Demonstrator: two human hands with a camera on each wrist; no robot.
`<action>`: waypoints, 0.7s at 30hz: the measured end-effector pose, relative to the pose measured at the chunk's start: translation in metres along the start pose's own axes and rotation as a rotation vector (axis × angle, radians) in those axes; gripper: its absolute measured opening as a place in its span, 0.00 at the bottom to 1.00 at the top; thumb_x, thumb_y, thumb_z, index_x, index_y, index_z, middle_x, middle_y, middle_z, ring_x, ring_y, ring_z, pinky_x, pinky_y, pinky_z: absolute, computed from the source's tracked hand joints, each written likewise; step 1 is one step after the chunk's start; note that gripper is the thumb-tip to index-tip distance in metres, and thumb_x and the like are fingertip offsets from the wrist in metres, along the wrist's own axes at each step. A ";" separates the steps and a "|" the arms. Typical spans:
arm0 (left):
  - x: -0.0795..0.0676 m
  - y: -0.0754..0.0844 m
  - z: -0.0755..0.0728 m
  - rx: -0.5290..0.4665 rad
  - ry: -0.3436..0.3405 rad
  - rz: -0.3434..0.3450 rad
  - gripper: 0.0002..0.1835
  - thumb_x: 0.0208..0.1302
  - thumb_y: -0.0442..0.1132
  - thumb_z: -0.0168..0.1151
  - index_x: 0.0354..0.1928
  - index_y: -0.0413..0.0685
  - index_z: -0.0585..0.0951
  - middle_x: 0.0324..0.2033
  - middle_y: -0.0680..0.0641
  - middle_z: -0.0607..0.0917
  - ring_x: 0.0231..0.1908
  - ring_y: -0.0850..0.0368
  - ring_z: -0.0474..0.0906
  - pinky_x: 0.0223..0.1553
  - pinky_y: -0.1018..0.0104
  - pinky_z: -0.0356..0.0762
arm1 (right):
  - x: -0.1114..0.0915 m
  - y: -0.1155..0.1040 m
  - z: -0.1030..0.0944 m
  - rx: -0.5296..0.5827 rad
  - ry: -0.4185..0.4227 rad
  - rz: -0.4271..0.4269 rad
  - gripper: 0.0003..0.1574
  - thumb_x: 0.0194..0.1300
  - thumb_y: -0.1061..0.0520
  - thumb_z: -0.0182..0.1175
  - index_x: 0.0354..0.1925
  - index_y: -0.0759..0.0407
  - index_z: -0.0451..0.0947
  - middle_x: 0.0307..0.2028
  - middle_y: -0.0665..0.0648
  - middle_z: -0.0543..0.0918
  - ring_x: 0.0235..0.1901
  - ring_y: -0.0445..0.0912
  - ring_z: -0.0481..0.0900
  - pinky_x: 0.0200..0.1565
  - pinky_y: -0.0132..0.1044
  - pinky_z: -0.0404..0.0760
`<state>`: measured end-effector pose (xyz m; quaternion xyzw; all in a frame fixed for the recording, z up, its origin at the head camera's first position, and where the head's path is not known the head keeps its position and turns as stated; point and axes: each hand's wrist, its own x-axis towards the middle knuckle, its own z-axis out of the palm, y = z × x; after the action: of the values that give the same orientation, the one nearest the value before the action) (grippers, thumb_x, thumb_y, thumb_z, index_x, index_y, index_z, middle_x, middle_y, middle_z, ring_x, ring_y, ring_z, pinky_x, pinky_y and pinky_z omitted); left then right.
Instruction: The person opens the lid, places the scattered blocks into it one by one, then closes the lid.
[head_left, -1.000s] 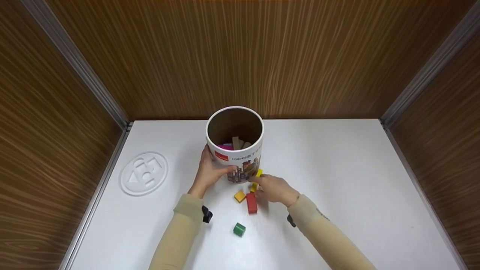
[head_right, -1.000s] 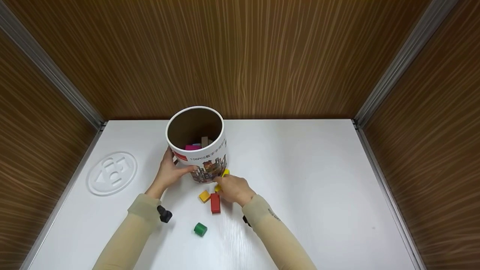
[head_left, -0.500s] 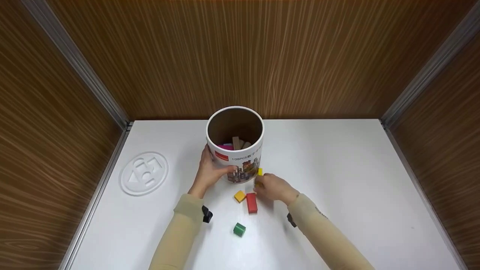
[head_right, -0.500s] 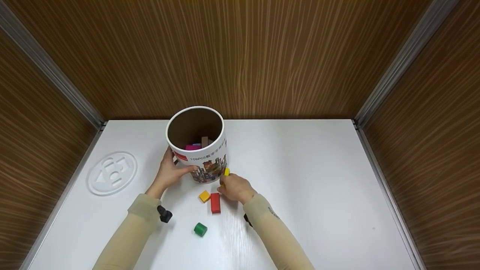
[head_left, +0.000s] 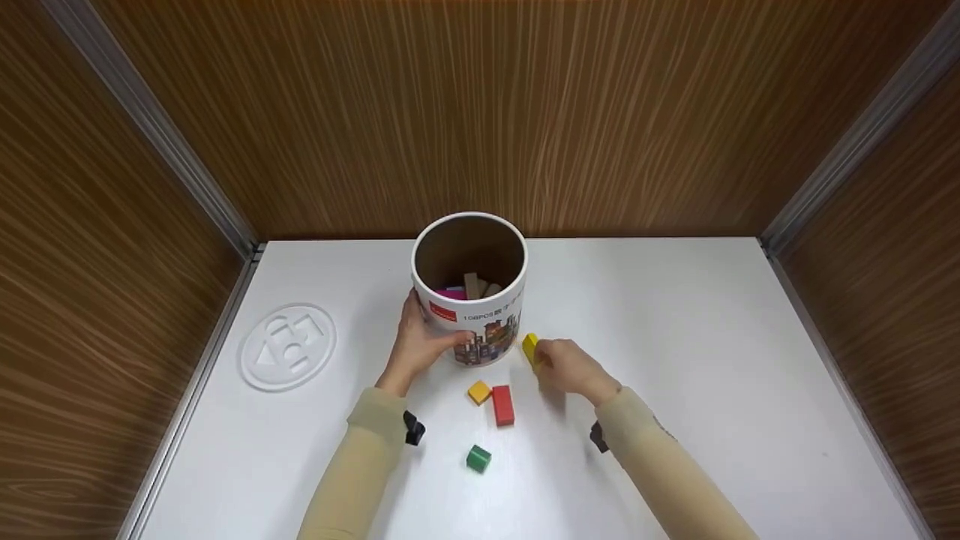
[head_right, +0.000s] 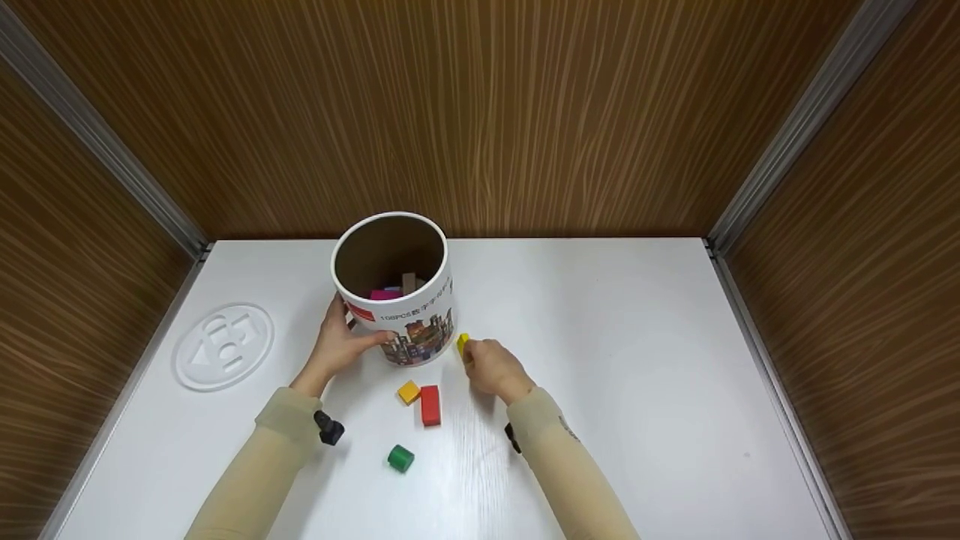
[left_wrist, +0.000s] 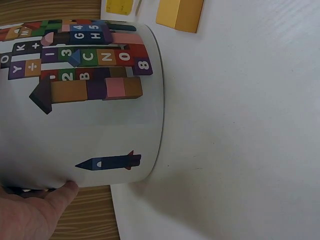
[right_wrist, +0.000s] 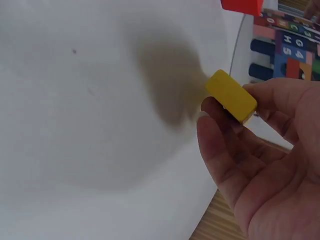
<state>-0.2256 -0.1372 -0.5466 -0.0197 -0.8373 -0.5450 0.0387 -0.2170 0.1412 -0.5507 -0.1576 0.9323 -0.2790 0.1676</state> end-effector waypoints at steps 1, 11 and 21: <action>0.000 0.000 0.000 -0.006 -0.002 -0.002 0.71 0.40 0.55 0.83 0.77 0.44 0.42 0.73 0.41 0.54 0.73 0.47 0.50 0.72 0.53 0.49 | -0.002 0.001 -0.003 0.004 0.009 -0.009 0.09 0.62 0.68 0.61 0.42 0.62 0.80 0.37 0.55 0.82 0.36 0.48 0.76 0.49 0.47 0.81; 0.000 0.000 0.001 -0.036 -0.003 -0.033 0.71 0.39 0.55 0.83 0.77 0.50 0.42 0.74 0.45 0.53 0.73 0.48 0.49 0.72 0.52 0.50 | -0.016 0.002 -0.041 0.066 0.124 -0.056 0.25 0.63 0.68 0.57 0.59 0.60 0.72 0.38 0.59 0.81 0.31 0.48 0.78 0.36 0.42 0.83; 0.000 0.002 0.001 -0.028 -0.002 -0.052 0.72 0.38 0.57 0.82 0.78 0.50 0.42 0.75 0.45 0.52 0.73 0.49 0.49 0.72 0.52 0.50 | -0.025 -0.020 -0.078 0.106 0.397 -0.048 0.22 0.62 0.62 0.60 0.55 0.68 0.77 0.39 0.61 0.82 0.34 0.51 0.78 0.36 0.42 0.82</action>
<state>-0.2253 -0.1356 -0.5456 0.0010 -0.8299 -0.5574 0.0234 -0.2222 0.1717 -0.4719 -0.1125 0.9272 -0.3569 -0.0180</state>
